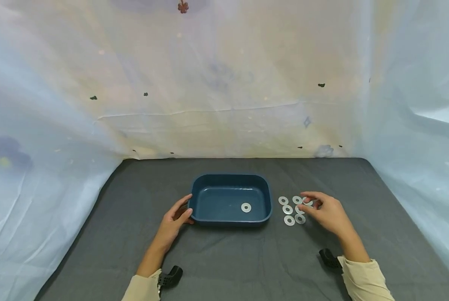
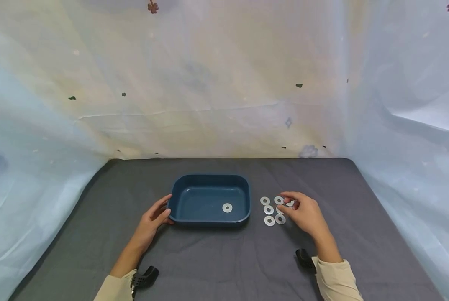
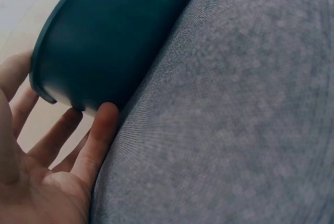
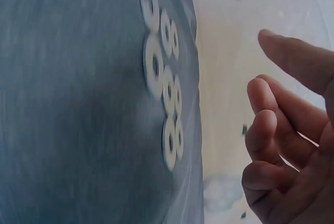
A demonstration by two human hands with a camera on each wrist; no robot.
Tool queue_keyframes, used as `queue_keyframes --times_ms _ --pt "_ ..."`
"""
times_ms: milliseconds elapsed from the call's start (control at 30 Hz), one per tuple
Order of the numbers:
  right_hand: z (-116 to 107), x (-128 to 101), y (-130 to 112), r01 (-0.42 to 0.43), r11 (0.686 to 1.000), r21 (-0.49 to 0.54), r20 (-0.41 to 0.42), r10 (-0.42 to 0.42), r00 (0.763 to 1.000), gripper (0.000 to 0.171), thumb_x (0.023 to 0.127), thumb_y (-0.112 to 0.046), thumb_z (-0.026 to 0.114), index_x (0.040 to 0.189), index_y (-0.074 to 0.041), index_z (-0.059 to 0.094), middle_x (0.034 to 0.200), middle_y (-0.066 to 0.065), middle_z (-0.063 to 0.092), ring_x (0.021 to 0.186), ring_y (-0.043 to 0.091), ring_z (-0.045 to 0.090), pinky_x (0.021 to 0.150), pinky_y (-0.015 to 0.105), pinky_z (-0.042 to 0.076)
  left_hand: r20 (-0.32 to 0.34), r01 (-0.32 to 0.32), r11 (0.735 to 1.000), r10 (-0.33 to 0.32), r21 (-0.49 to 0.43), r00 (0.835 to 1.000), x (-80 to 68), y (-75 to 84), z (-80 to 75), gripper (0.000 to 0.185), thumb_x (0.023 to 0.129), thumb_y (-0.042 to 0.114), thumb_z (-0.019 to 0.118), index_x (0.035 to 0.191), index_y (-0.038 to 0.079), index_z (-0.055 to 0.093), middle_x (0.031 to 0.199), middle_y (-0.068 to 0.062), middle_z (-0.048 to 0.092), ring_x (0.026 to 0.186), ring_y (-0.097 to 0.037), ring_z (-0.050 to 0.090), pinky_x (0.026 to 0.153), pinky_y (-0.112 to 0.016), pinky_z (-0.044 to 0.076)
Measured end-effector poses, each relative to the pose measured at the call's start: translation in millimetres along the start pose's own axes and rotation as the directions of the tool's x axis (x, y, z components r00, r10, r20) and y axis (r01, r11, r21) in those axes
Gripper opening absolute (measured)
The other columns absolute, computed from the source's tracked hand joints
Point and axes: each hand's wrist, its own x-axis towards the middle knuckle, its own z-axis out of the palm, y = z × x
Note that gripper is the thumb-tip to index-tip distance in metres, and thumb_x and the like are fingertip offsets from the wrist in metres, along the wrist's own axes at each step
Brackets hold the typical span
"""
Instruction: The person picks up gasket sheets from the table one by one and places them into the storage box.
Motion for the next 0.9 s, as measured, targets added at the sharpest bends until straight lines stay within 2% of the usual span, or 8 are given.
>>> queue_keyframes --times_ms 233,433,567,733,900 --pt "-7 1 17 -0.031 0.999 -0.042 0.013 0.031 0.999 0.042 0.090 -0.032 0.075 0.124 -0.010 0.068 0.099 0.005 0.068 0.062 0.006 0.046 0.053 0.025 0.038 -0.009 -0.006 1.000 0.006 0.002 1.000 0.3 -1.0 0.0 0.051 0.103 0.017 0.055 0.152 0.014 0.041 0.150 -0.017 0.044 0.103 -0.008 0.063 0.080 -0.029 0.058" --pt "-1 1 26 -0.065 0.997 -0.044 0.060 0.067 0.996 0.043 0.089 -0.034 0.076 0.124 -0.009 0.068 0.101 0.007 0.068 0.063 0.008 0.046 0.055 0.025 0.037 -0.021 0.017 1.000 -0.017 0.010 1.000 -2.0 -1.3 -0.5 0.051 0.103 0.019 0.057 0.151 0.015 0.042 0.149 -0.017 0.044 0.104 -0.011 0.063 0.080 -0.030 0.058" --pt "2 1 32 -0.065 0.996 -0.055 0.058 0.068 0.996 0.043 0.087 -0.032 0.078 0.122 -0.009 0.069 0.102 0.008 0.069 0.064 0.007 0.046 0.056 0.025 0.038 -0.020 0.015 1.000 -0.015 0.008 1.000 -0.5 -1.3 0.2 0.050 0.102 0.020 0.057 0.150 0.016 0.043 0.149 -0.017 0.045 0.105 -0.013 0.063 0.080 -0.030 0.058" --pt "-1 1 37 -0.059 0.995 -0.082 0.050 0.063 0.997 0.041 0.084 -0.026 0.080 0.118 -0.006 0.070 0.098 0.008 0.068 0.067 0.009 0.046 0.058 0.025 0.036 -0.015 -0.001 1.000 0.001 0.007 1.000 3.1 -1.5 0.7 0.049 0.102 0.020 0.057 0.150 0.015 0.044 0.148 -0.019 0.045 0.109 -0.013 0.062 0.080 -0.030 0.058" --pt "-2 0 40 -0.070 0.993 -0.100 0.086 0.079 0.993 0.039 0.084 -0.027 0.080 0.113 -0.003 0.071 0.094 0.007 0.066 0.068 0.011 0.047 0.059 0.027 0.036 -0.014 0.001 1.000 -0.001 0.007 1.000 2.4 -2.9 -0.4 0.049 0.103 0.019 0.057 0.150 0.015 0.044 0.148 -0.018 0.045 0.107 -0.014 0.062 0.080 -0.030 0.058"
